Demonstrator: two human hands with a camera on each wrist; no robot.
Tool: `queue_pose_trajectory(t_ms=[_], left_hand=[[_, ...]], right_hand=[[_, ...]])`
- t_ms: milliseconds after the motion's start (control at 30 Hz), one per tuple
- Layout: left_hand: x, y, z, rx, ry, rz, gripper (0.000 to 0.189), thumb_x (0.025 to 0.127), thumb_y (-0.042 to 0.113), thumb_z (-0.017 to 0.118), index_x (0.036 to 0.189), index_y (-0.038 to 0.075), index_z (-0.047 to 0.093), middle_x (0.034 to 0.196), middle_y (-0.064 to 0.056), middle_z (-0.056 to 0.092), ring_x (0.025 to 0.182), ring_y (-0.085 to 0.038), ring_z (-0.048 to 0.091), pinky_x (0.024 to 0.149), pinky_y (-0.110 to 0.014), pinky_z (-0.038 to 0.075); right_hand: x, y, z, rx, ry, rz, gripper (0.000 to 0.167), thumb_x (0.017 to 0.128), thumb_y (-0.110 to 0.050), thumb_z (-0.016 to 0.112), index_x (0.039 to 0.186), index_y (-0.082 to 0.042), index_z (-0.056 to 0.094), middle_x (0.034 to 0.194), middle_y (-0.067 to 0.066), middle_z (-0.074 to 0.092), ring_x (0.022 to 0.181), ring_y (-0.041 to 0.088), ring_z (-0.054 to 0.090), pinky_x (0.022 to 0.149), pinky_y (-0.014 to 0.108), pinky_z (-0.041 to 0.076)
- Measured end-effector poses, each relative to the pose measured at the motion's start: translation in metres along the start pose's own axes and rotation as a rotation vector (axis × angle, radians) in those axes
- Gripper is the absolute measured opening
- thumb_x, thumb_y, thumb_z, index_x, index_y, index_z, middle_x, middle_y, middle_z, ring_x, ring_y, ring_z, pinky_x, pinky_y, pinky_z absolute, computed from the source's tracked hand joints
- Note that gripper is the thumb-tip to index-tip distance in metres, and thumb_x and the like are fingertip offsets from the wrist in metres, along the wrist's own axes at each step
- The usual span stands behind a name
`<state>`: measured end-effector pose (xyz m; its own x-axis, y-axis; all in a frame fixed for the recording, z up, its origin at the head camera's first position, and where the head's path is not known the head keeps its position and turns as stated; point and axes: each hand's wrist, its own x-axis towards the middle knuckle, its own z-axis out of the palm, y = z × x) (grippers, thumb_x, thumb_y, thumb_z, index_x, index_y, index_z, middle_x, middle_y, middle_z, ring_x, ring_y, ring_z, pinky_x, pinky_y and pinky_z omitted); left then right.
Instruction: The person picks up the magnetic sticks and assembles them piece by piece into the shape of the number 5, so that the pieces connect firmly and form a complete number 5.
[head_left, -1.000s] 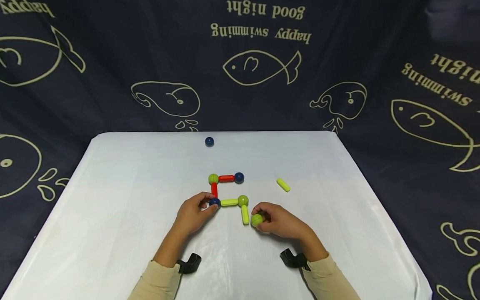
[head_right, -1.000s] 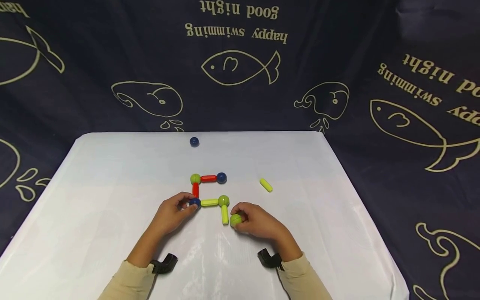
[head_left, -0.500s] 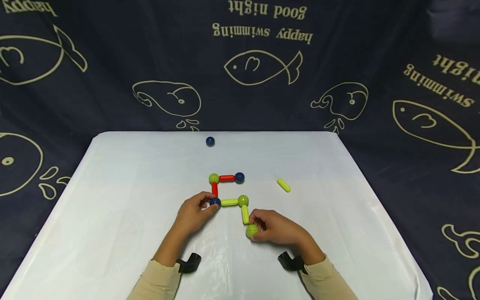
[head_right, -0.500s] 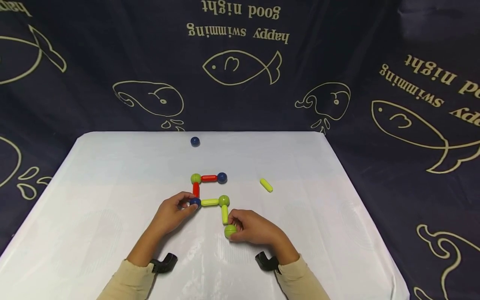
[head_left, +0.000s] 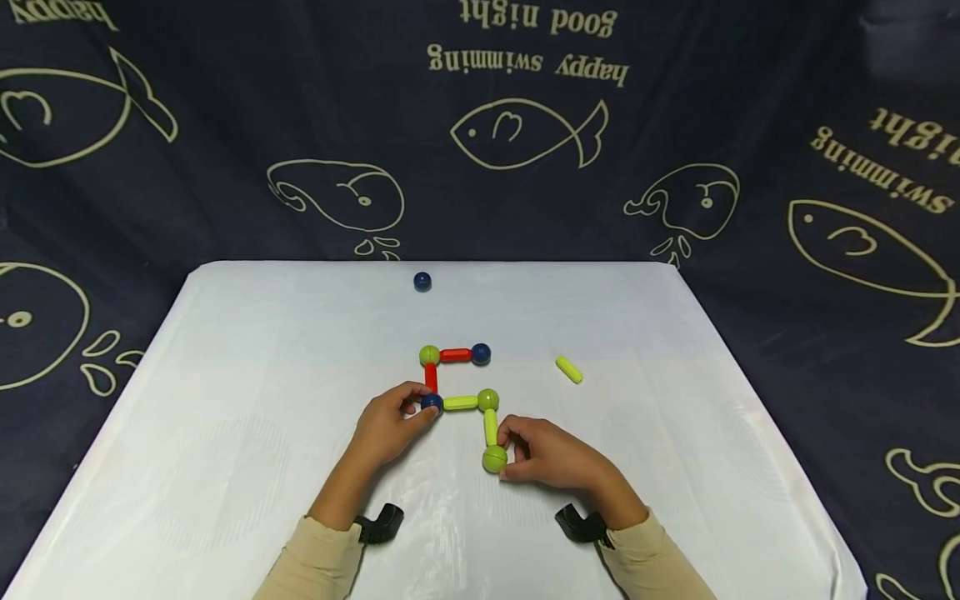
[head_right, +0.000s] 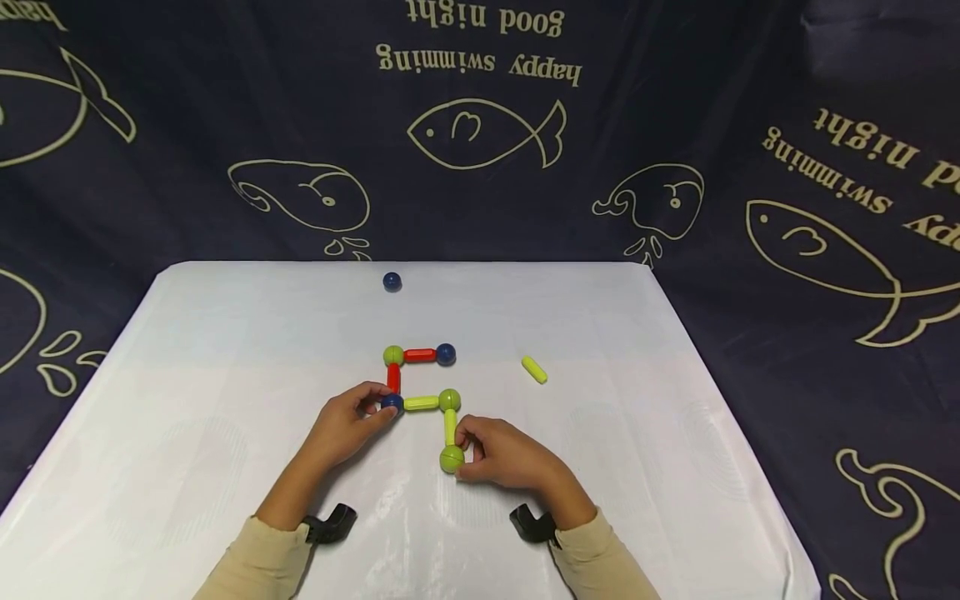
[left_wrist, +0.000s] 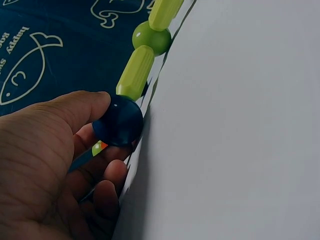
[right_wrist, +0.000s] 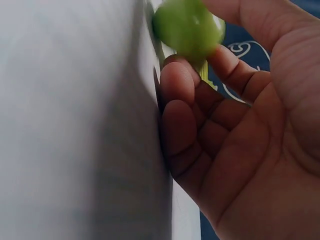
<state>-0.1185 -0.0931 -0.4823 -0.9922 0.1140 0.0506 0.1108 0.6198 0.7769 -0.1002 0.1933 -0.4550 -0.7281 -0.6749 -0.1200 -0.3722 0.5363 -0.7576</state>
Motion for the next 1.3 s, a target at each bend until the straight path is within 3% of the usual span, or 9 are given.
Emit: queue_pose_trajectory(t_ms=[567, 1000, 1300], left_hand=[[-0.0002, 0.0010, 0.0010, -0.009, -0.001, 0.017, 0.025, 0.086, 0.025, 0.079, 0.109, 0.019, 0.070, 0.086, 0.005, 0.062, 0.080, -0.014, 0.055, 0.070, -0.033, 0.043], [-0.0003, 0.0008, 0.0004, -0.007, 0.001, 0.014, 0.025, 0.086, 0.026, 0.078, 0.109, 0.020, 0.070, 0.086, 0.005, 0.062, 0.081, -0.014, 0.056, 0.070, -0.034, 0.043], [-0.0005, 0.0024, -0.0009, -0.009, -0.005, 0.008, 0.025, 0.087, 0.026, 0.078, 0.109, 0.019, 0.070, 0.086, 0.005, 0.062, 0.082, -0.014, 0.056, 0.071, -0.034, 0.043]], right_hand=[[-0.0012, 0.0032, -0.0002, 0.031, 0.026, -0.029, 0.028, 0.087, -0.020, 0.079, 0.103, -0.012, 0.057, 0.074, -0.005, 0.055, 0.067, 0.005, 0.052, 0.063, 0.024, 0.044], [-0.0003, 0.0028, 0.0002, 0.015, 0.019, -0.069, 0.025, 0.089, -0.013, 0.075, 0.105, -0.015, 0.057, 0.078, -0.005, 0.054, 0.070, 0.005, 0.051, 0.064, 0.024, 0.045], [0.0018, -0.0015, 0.0039, -0.010, 0.055, -0.061, 0.034, 0.085, -0.023, 0.081, 0.105, -0.017, 0.054, 0.083, 0.003, 0.059, 0.071, 0.005, 0.052, 0.064, 0.023, 0.046]])
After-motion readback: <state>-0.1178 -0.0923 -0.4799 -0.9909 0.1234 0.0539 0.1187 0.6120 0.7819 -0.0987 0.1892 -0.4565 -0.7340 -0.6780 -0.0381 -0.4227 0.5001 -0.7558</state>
